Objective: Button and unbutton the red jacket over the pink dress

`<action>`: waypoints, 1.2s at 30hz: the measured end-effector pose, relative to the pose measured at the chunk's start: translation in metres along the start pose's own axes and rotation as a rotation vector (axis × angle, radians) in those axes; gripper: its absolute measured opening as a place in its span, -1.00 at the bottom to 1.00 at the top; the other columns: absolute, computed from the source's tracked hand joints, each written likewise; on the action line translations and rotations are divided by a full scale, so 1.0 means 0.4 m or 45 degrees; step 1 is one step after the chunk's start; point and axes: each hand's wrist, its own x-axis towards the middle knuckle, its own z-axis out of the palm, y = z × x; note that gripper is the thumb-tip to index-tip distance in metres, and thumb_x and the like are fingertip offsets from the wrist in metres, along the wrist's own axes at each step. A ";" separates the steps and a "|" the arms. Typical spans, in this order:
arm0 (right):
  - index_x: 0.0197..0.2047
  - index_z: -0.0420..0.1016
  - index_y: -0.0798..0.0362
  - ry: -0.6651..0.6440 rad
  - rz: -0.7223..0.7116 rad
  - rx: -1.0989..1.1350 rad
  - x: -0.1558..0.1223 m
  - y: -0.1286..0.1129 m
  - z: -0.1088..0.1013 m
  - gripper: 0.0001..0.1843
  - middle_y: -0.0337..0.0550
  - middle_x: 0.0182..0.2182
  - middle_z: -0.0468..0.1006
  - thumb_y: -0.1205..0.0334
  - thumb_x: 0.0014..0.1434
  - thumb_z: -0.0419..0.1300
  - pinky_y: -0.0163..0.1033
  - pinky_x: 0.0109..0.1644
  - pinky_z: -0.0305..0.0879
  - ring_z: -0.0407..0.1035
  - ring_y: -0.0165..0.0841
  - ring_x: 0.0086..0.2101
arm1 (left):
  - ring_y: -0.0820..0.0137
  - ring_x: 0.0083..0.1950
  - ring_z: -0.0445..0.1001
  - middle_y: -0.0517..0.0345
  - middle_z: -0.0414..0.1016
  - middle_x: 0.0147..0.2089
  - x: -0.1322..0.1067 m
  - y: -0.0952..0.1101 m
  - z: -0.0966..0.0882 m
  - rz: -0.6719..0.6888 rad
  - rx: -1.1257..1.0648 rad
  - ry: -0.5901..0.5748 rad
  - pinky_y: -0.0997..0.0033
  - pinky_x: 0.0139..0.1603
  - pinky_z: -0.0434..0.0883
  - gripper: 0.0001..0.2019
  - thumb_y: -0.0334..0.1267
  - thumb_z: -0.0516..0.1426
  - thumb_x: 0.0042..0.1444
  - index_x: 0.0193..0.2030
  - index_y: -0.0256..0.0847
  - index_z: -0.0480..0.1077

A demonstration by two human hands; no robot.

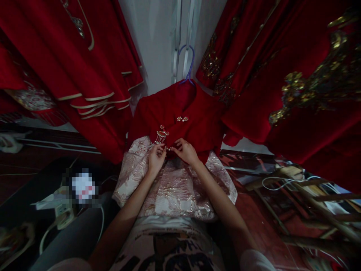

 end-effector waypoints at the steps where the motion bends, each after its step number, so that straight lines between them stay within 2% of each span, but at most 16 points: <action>1: -0.15 0.40 0.02 0.023 0.004 0.014 0.004 0.000 -0.021 -0.78 -0.17 -0.28 0.54 0.14 0.14 0.22 -0.32 -0.29 0.35 0.43 -0.43 -0.40 | 0.49 -0.35 0.43 0.15 0.42 -0.26 -0.002 0.007 -0.003 0.041 0.040 0.076 0.53 -0.39 0.43 -0.74 -0.31 0.13 0.08 -0.05 -0.19 0.40; 3: -0.17 0.41 0.01 0.072 -0.006 0.067 0.011 -0.002 -0.064 -0.82 -0.17 -0.28 0.55 0.12 0.20 0.17 -0.33 -0.28 0.35 0.44 -0.44 -0.39 | 0.47 -0.28 0.42 0.13 0.39 -0.23 -0.007 0.025 -0.009 0.139 0.163 0.164 0.51 -0.33 0.43 -0.81 -0.33 0.11 0.11 -0.11 -0.19 0.40; 4: -0.18 0.41 0.01 0.084 -0.012 0.098 0.014 -0.004 -0.082 -0.83 -0.18 -0.30 0.56 0.11 0.22 0.15 -0.34 -0.28 0.35 0.45 -0.44 -0.38 | 0.45 -0.26 0.42 0.13 0.38 -0.23 -0.010 0.033 -0.011 0.188 0.240 0.160 0.50 -0.30 0.43 -0.84 -0.35 0.10 0.11 -0.16 -0.19 0.41; 6: -0.19 0.42 0.00 0.081 -0.013 0.139 0.015 -0.007 -0.107 -0.83 -0.20 -0.33 0.57 0.11 0.22 0.14 -0.35 -0.30 0.35 0.46 -0.44 -0.38 | 0.45 -0.27 0.40 0.12 0.35 -0.22 -0.017 0.048 -0.013 0.271 0.390 0.066 0.48 -0.27 0.43 -0.88 -0.37 0.12 0.09 -0.23 -0.19 0.43; 8: -0.21 0.44 0.00 0.032 -0.006 0.138 0.012 -0.007 -0.112 -0.85 -0.21 -0.36 0.58 0.12 0.21 0.15 -0.36 -0.30 0.35 0.46 -0.43 -0.39 | 0.43 -0.27 0.40 0.11 0.33 -0.18 -0.024 0.054 -0.011 0.318 0.508 -0.034 0.44 -0.23 0.44 -0.86 -0.37 0.14 0.08 -0.20 -0.18 0.45; 12: -0.20 0.47 0.01 -0.181 0.002 0.119 0.006 0.010 -0.071 -0.85 -0.19 -0.36 0.60 0.16 0.19 0.17 -0.34 -0.30 0.35 0.47 -0.42 -0.40 | 0.29 -0.08 0.41 0.04 0.33 -0.11 -0.033 0.048 -0.006 0.395 0.730 -0.083 0.28 -0.01 0.42 -0.77 -0.29 0.16 0.11 -0.07 -0.14 0.44; 17: -0.12 0.44 0.09 -0.245 0.009 0.131 0.006 0.041 0.001 -0.79 -0.10 -0.30 0.60 0.26 0.15 0.21 -0.34 -0.27 0.36 0.47 -0.40 -0.36 | 0.30 -0.13 0.42 0.05 0.36 -0.12 -0.032 0.036 -0.009 0.420 0.836 -0.136 0.32 -0.10 0.43 -0.80 -0.28 0.13 0.16 -0.06 -0.12 0.42; 20: -0.23 0.42 0.09 -0.245 -0.020 0.214 0.006 0.051 0.022 -0.85 -0.13 -0.32 0.58 0.28 0.11 0.25 -0.36 -0.27 0.35 0.46 -0.42 -0.36 | 0.33 -0.17 0.43 0.07 0.37 -0.14 -0.030 0.036 -0.011 0.426 0.811 -0.138 0.34 -0.15 0.43 -0.83 -0.29 0.12 0.17 -0.09 -0.13 0.41; 24: -0.33 0.38 0.06 -0.234 -0.045 0.335 0.005 0.056 0.027 -0.82 -0.21 -0.41 0.55 0.24 0.05 0.32 -0.37 -0.30 0.34 0.45 -0.43 -0.39 | 0.37 -0.20 0.45 0.10 0.41 -0.18 -0.026 0.028 -0.009 0.423 0.654 -0.197 0.35 -0.17 0.47 -0.90 -0.28 0.12 0.18 -0.16 -0.16 0.38; 30: -0.35 0.35 0.06 -0.271 -0.050 0.419 0.009 0.057 0.022 -0.81 -0.23 -0.44 0.53 0.26 0.05 0.31 -0.37 -0.31 0.34 0.44 -0.44 -0.41 | 0.41 -0.22 0.51 0.13 0.47 -0.23 -0.024 0.001 -0.001 0.315 0.321 -0.205 0.36 -0.17 0.55 -0.88 -0.20 0.17 0.14 -0.21 -0.16 0.39; 36: -0.35 0.32 0.06 -0.332 -0.038 0.463 0.010 0.053 0.018 -0.78 -0.25 -0.45 0.50 0.20 0.04 0.31 -0.38 -0.34 0.33 0.43 -0.45 -0.44 | 0.42 -0.26 0.54 0.14 0.52 -0.26 -0.028 -0.002 0.001 0.187 0.145 -0.187 0.36 -0.17 0.55 -0.83 -0.15 0.21 0.09 -0.25 -0.18 0.43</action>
